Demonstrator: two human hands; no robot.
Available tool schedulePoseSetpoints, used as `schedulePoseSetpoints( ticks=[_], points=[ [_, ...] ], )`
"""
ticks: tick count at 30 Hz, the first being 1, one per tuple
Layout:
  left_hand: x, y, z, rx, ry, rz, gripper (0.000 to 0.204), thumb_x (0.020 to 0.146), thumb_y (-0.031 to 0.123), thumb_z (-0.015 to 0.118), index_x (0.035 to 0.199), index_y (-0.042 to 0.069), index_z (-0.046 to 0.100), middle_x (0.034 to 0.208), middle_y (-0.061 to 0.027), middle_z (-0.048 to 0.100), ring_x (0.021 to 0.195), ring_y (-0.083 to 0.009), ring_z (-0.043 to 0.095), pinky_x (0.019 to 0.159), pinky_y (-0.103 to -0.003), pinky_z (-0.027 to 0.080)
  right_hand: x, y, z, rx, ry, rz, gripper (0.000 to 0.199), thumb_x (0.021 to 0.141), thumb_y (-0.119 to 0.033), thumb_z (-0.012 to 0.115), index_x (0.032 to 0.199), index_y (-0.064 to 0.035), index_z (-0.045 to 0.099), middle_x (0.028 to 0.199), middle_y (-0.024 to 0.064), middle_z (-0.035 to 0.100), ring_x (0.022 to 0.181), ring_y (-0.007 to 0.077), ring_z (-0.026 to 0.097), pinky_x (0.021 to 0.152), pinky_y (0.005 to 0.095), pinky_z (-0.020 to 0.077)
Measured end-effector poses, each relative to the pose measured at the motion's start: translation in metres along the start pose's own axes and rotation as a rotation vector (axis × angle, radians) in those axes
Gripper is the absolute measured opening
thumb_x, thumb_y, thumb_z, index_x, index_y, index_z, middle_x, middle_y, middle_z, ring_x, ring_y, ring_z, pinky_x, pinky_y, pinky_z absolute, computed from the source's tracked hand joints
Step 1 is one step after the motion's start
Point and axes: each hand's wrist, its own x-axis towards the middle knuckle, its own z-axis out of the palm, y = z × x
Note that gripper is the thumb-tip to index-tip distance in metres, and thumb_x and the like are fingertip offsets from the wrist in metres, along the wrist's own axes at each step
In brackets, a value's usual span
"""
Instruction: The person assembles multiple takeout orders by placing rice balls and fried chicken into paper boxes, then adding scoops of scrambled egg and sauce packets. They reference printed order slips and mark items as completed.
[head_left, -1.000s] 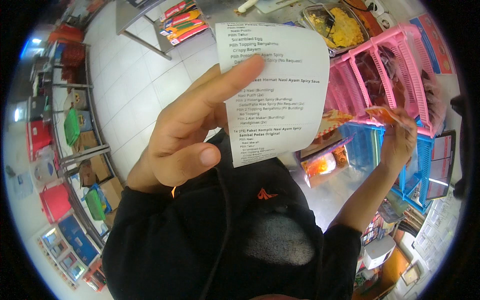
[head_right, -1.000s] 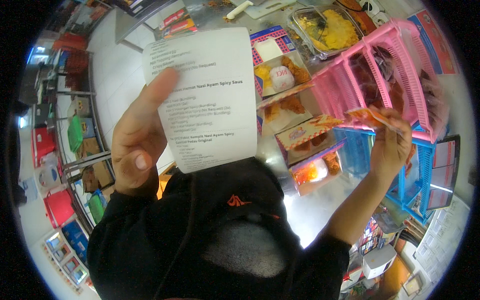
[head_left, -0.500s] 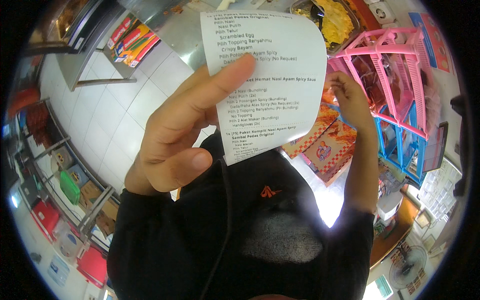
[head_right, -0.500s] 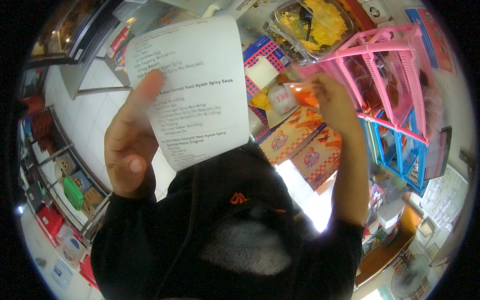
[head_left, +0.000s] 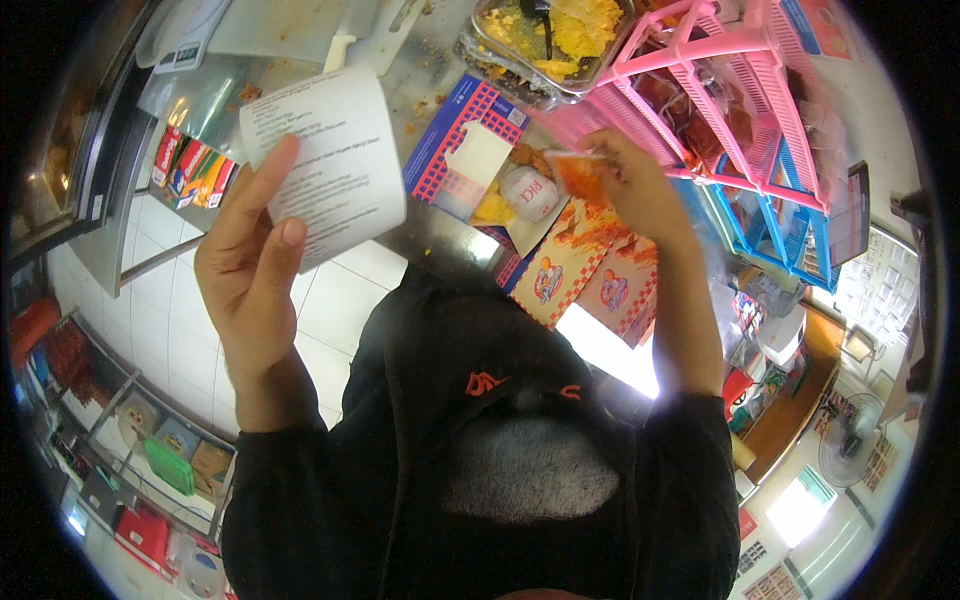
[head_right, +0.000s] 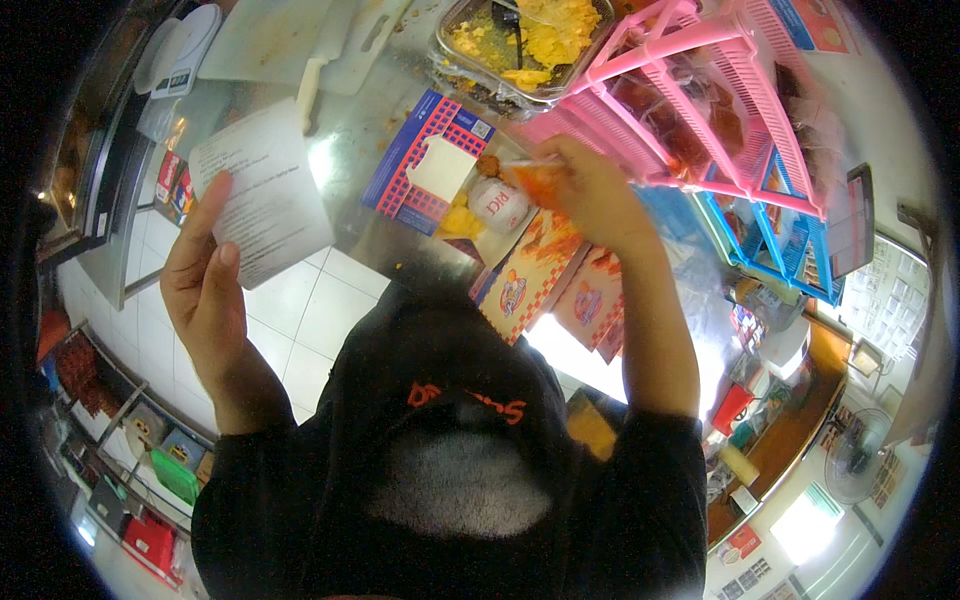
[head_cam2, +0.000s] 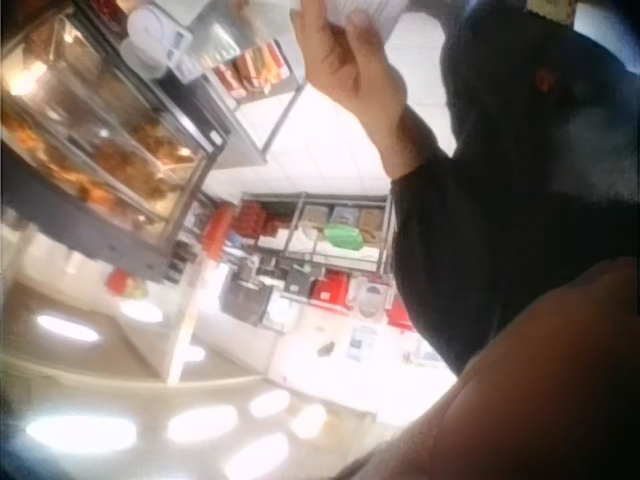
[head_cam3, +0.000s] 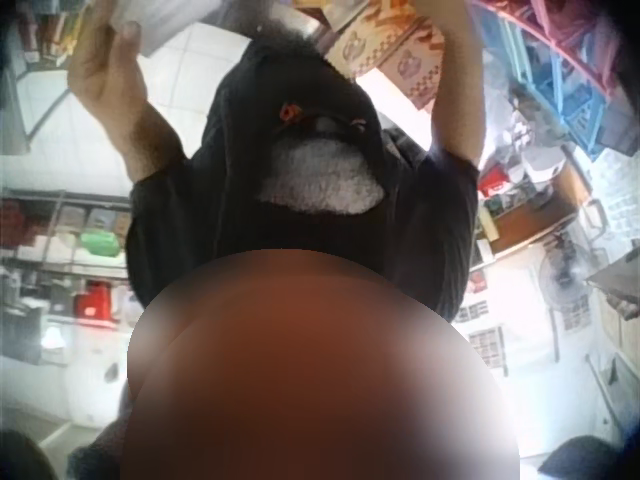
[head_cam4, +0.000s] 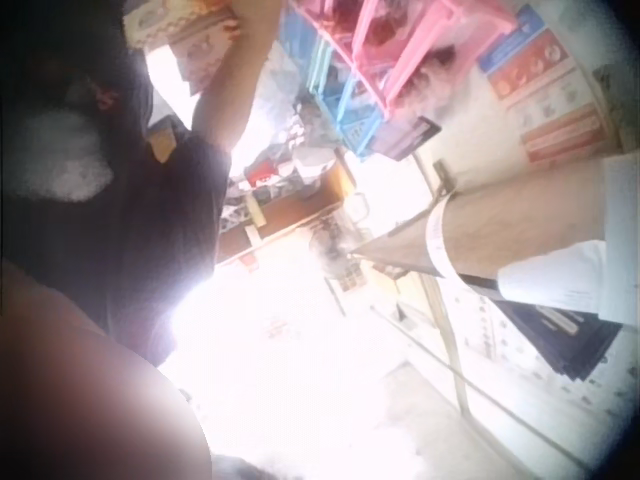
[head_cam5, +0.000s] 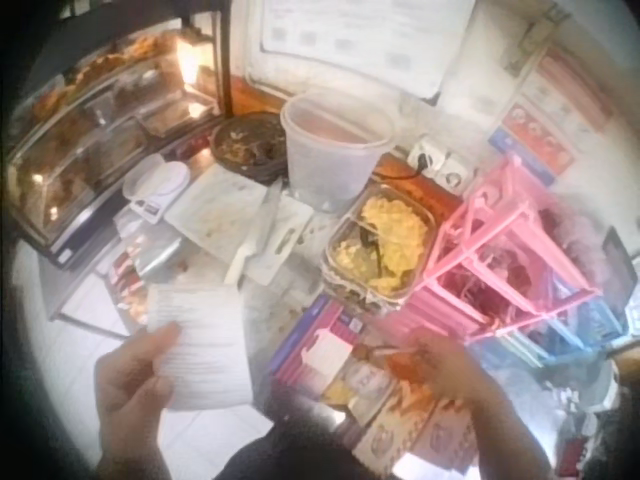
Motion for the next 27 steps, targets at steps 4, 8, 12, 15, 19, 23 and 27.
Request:
schedulePoseSetpoints(
  ticks=[4,8,12,15,19,23,27],
  points=[
    [0.009,-0.016,-0.003,-0.037,0.121,0.017,0.052,0.095,0.009,0.069,0.143,-0.002,0.055,0.134,-0.0188,0.064,0.122,-0.0237,0.063,0.104,-0.035,0.048,0.012,-0.008,0.017,0.064,-0.180,-0.091,0.044,0.086,0.010,0.053,0.127,-0.0052,0.058,0.117,0.0091,0.064,0.114,0.0203,0.061,0.098,0.0325,0.0484],
    [0.021,-0.018,-0.003,-0.073,0.167,0.143,0.062,0.091,0.007,0.070,0.148,-0.003,0.049,0.142,-0.0179,0.056,0.120,-0.0244,0.065,0.101,-0.036,0.053,0.031,-0.024,0.027,0.092,-0.311,0.053,0.058,0.084,0.008,0.057,0.140,-0.0058,0.053,0.132,0.0124,0.060,0.126,0.0242,0.056,0.106,0.0365,0.0448],
    [0.035,-0.013,-0.009,-0.164,0.163,0.100,0.076,0.084,0.003,0.067,0.153,-0.006,0.037,0.153,-0.0194,0.041,0.127,-0.0271,0.060,0.102,-0.038,0.055,0.084,-0.049,-0.010,0.023,0.177,-0.334,0.057,0.087,0.007,0.059,0.142,-0.0055,0.051,0.131,0.0115,0.061,0.120,0.0232,0.059,0.103,0.0354,0.0465],
    [0.041,-0.014,-0.018,-0.194,0.181,0.167,0.080,0.082,-0.004,0.064,0.156,-0.007,0.032,0.157,-0.0190,0.035,0.134,-0.0281,0.054,0.105,-0.039,0.053,0.171,-0.073,-0.067,0.107,0.439,-0.528,0.032,0.094,0.005,0.058,0.125,-0.0019,0.059,0.117,0.0063,0.064,0.110,0.0146,0.060,0.096,0.0308,0.0487],
    [0.040,-0.012,-0.030,-0.234,0.187,0.262,0.083,0.082,-0.006,0.064,0.157,-0.005,0.029,0.159,-0.0185,0.033,0.137,-0.0292,0.051,0.107,-0.039,0.051,0.306,-0.117,-0.138,0.037,0.450,-0.564,0.022,0.097,0.000,0.057,0.117,-0.0046,0.065,0.100,0.0017,0.068,0.095,0.0108,0.062,0.088,0.0284,0.0517],
    [0.039,-0.005,-0.053,-0.266,0.136,0.321,0.099,0.082,-0.010,0.064,0.163,0.000,0.008,0.163,-0.0196,0.026,0.142,-0.0307,0.046,0.105,-0.039,0.052,0.376,-0.141,-0.154,-0.052,-0.171,-0.235,0.053,0.095,-0.015,0.068,0.145,-0.0082,0.052,0.128,0.0105,0.064,0.116,0.0204,0.060,0.099,0.0363,0.0480],
    [0.039,-0.003,-0.074,-0.248,0.137,0.349,0.122,0.083,-0.016,0.062,0.158,0.017,-0.029,0.166,-0.0250,0.018,0.141,-0.0365,0.048,0.102,-0.040,0.055,0.387,-0.137,-0.101,-0.282,-0.192,-0.030,0.081,0.092,-0.022,0.074,0.158,-0.0081,0.030,0.153,0.0148,0.040,0.136,0.0326,0.043,0.106,0.0431,0.0459]
  ],
)
